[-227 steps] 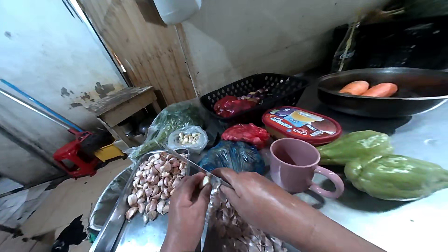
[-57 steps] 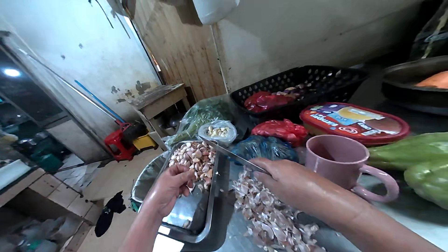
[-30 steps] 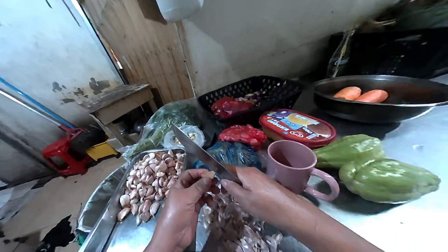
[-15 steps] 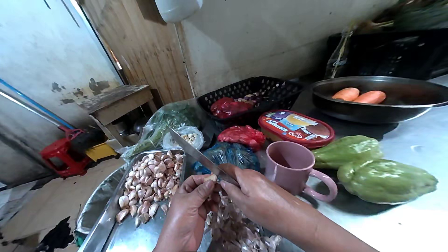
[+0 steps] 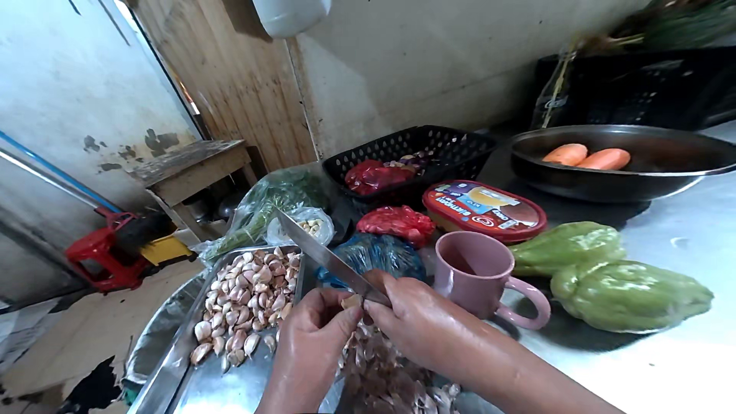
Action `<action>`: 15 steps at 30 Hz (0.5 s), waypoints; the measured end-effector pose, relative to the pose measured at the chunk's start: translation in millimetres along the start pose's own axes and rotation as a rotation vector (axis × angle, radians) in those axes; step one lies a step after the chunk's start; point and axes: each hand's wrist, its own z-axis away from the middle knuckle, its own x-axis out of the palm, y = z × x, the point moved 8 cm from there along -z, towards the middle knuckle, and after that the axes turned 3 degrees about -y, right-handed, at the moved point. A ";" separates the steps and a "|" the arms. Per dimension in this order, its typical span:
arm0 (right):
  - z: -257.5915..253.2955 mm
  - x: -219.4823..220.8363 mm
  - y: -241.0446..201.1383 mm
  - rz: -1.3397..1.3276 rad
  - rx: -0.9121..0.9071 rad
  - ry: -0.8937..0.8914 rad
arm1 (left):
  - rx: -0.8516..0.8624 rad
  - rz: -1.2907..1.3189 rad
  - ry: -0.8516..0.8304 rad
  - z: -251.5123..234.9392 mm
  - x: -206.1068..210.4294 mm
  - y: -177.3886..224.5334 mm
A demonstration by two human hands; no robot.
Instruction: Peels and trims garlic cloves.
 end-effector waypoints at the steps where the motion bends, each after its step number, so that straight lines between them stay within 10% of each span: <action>1: 0.0 0.0 0.2 -0.013 0.005 -0.007 | 0.026 -0.027 0.005 0.1 -0.8 2.3; 15: 0.1 -2.0 1.2 -0.223 -0.037 0.054 | 0.187 -0.276 0.056 -1.3 -3.3 7.6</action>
